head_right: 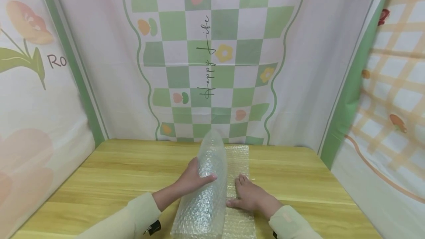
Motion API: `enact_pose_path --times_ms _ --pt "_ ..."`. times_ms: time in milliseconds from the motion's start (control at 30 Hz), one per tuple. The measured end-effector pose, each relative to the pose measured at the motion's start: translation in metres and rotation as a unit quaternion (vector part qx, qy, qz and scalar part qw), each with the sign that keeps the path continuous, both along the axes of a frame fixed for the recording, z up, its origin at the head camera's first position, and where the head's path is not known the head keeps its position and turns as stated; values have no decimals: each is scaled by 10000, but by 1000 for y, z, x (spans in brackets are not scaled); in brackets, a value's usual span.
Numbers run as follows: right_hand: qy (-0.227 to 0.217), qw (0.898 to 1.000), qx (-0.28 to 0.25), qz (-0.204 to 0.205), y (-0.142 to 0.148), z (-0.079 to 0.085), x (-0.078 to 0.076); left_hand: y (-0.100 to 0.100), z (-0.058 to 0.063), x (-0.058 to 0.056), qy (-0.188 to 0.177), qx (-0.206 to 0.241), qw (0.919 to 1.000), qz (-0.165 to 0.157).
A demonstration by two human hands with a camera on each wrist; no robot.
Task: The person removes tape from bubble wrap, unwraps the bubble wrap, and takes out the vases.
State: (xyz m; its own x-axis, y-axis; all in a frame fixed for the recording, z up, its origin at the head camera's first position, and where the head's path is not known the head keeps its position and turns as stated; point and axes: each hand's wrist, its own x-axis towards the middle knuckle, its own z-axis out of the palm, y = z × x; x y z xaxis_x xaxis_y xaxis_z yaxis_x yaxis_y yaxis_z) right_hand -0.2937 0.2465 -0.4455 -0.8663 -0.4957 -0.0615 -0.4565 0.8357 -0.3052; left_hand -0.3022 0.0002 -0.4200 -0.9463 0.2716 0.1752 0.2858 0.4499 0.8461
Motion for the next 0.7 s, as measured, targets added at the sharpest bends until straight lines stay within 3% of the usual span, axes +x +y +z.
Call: enact_pose_path --times_ms 300,700 --pt "29 10000 11 17 0 -1 -1 4 -4 1 -95 -416 9989 182" --pt "-13 10000 22 12 0 -3 -3 2 -1 3 -75 -353 9992 168"
